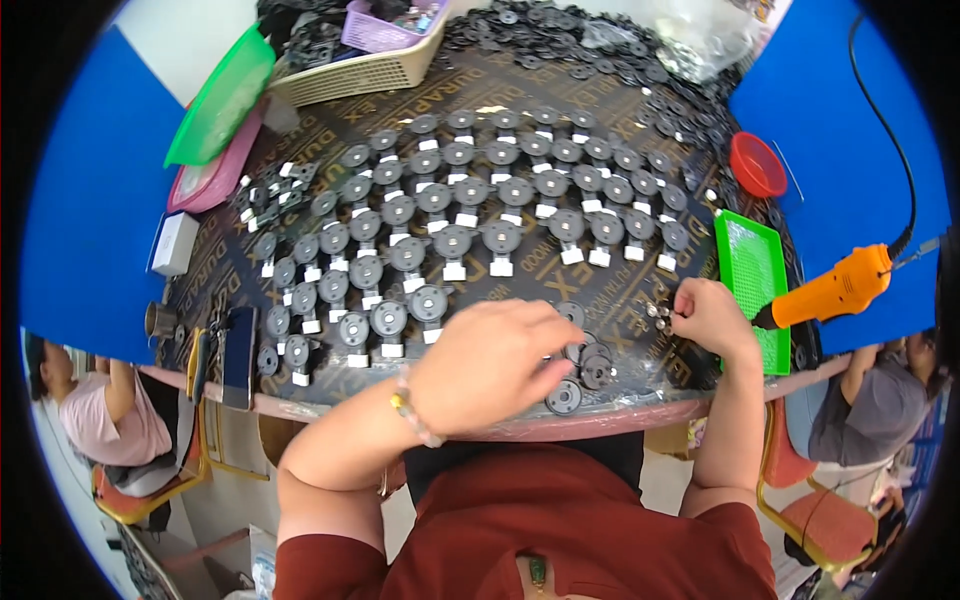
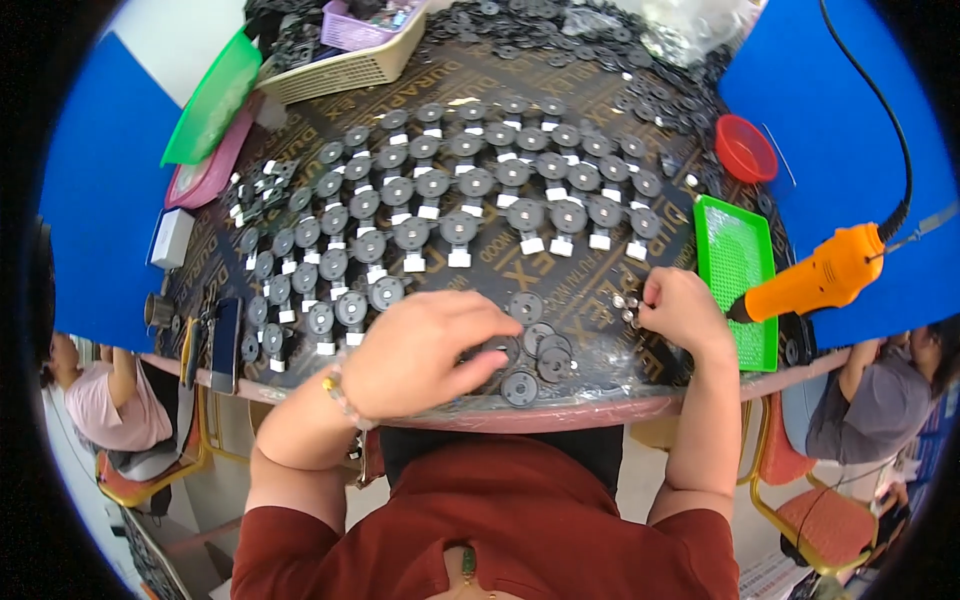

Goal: Assembling small plastic gear-like components onto white base plates at a factory workbench.

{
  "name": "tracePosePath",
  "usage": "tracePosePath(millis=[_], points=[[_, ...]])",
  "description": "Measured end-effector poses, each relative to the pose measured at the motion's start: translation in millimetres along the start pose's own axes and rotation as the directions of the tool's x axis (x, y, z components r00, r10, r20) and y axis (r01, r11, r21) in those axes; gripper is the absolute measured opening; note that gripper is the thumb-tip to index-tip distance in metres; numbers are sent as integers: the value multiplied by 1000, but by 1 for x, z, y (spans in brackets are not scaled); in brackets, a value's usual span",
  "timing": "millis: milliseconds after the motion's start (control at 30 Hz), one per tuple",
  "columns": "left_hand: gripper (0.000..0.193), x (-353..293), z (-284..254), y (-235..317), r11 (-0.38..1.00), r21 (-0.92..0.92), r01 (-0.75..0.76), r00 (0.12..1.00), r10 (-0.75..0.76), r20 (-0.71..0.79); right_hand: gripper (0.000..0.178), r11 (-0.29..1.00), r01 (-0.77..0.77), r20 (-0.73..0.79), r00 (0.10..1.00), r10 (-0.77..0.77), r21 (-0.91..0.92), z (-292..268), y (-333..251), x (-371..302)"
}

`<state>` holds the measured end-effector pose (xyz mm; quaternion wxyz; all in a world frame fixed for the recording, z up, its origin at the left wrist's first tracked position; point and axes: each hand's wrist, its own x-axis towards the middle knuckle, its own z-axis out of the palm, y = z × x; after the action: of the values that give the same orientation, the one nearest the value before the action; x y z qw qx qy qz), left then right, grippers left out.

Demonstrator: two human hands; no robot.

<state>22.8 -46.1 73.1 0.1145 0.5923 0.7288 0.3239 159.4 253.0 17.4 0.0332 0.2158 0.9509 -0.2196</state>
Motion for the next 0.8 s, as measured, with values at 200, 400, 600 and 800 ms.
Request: tracePosePath(millis=[200, 400, 600, 800], points=[[25, -21, -105, -133, 813, 348, 467, 847, -298, -439, 14, 1000, 5, -103, 995, -3, 20, 0, -3, -9], [48, -98, -180, -279, 596, 562, 574, 815, -479, -326, 14, 982, 120, -267, 961, -78, 145, 2, -18, -10], [35, -86, -170, -291, 551, 481, 682, 731, -533, -426, 14, 953, 244, -433, 889, -146, 180, -2, -35, -15], [25, -102, -203, -255, 841, -174, 512, 529, -468, -708, 15, 905, 334, -505, 847, -165, 265, -6, -48, -13]])
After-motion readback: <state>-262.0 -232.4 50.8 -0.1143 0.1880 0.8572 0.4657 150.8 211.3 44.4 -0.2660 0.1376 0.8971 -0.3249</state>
